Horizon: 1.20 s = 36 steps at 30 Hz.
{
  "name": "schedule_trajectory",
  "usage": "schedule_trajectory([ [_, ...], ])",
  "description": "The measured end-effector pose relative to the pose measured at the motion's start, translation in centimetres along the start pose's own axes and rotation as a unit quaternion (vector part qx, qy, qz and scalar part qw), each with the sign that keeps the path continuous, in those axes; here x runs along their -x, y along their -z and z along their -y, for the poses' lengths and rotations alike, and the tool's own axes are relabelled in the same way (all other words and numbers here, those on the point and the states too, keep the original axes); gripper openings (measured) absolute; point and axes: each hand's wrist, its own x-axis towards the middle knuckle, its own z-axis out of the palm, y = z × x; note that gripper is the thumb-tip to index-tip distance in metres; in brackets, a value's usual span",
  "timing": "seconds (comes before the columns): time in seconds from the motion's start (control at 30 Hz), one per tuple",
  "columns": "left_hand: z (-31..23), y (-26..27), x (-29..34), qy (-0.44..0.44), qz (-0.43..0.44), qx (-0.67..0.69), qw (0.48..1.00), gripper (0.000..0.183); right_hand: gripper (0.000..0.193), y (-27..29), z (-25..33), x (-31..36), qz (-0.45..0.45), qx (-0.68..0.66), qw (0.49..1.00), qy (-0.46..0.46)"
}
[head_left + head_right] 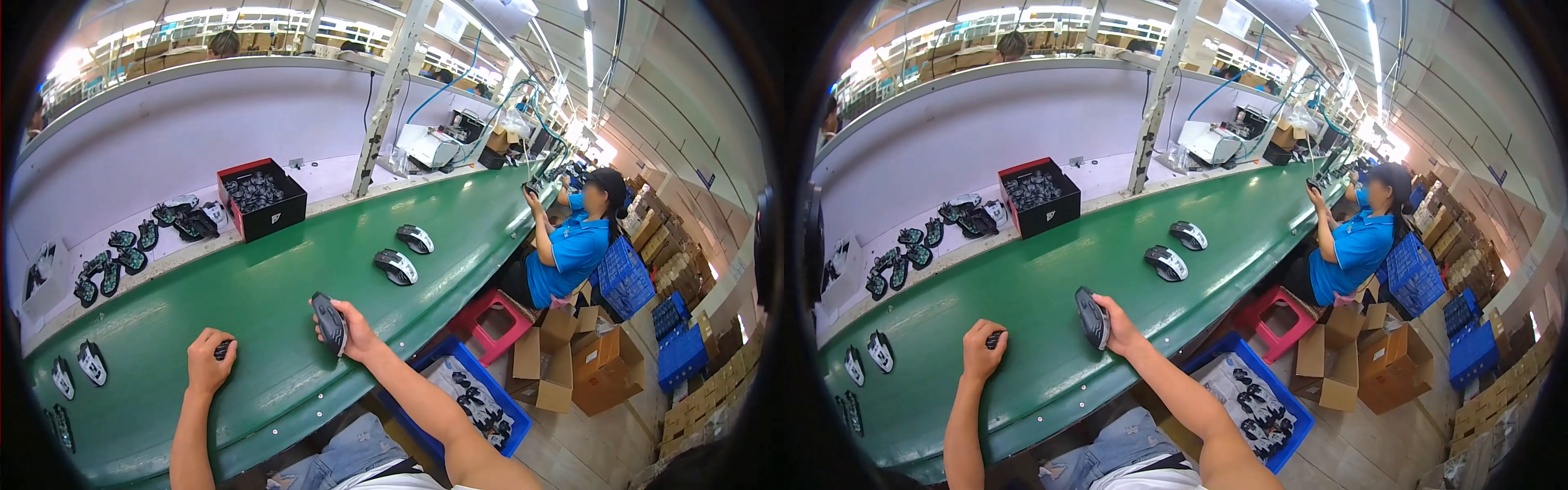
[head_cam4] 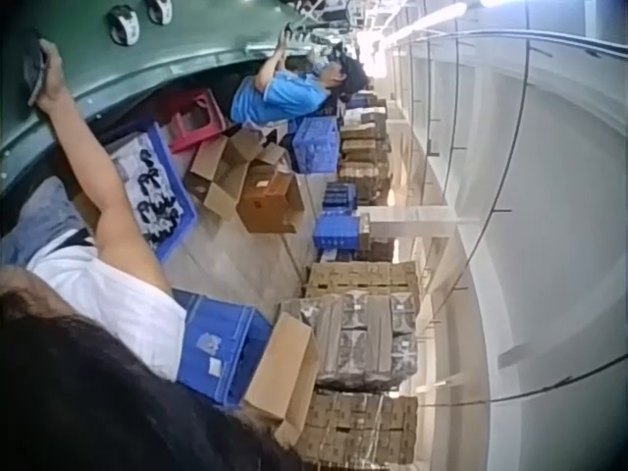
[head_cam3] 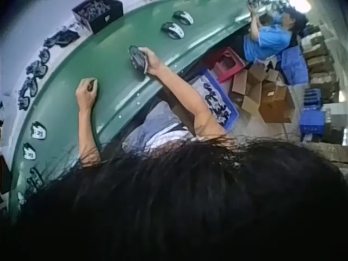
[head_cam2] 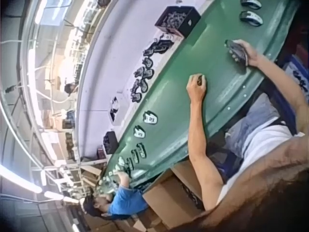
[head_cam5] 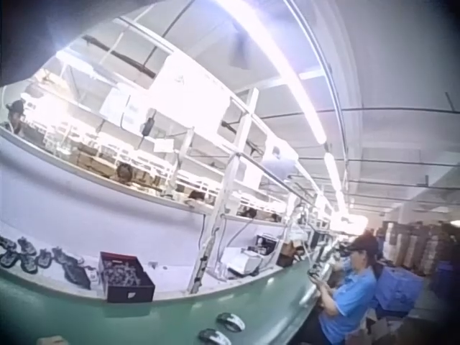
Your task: The person assembles computer mice on a conveyor belt by installing scroll wheels and internal components onto mouse bases and attaching the mouse covers by hand.
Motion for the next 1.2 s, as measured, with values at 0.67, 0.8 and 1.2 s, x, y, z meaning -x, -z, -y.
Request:
schedule_trajectory([
  [0.67,-0.3,-0.1,0.1,-0.003,0.002,0.009,1.000,0.007,0.031,-2.7,4.1,-0.5,-0.004,0.720,0.676,0.159],
  [0.8,-0.2,-0.3,0.0,-0.010,0.008,0.004,1.000,0.008,0.036,-2.6,2.6,-0.9,-0.023,0.736,0.661,0.143],
  [1.2,-0.5,-0.3,0.2,-0.006,0.015,0.013,1.000,0.007,0.060,-3.3,2.7,-0.9,-0.046,0.685,0.725,0.050],
])
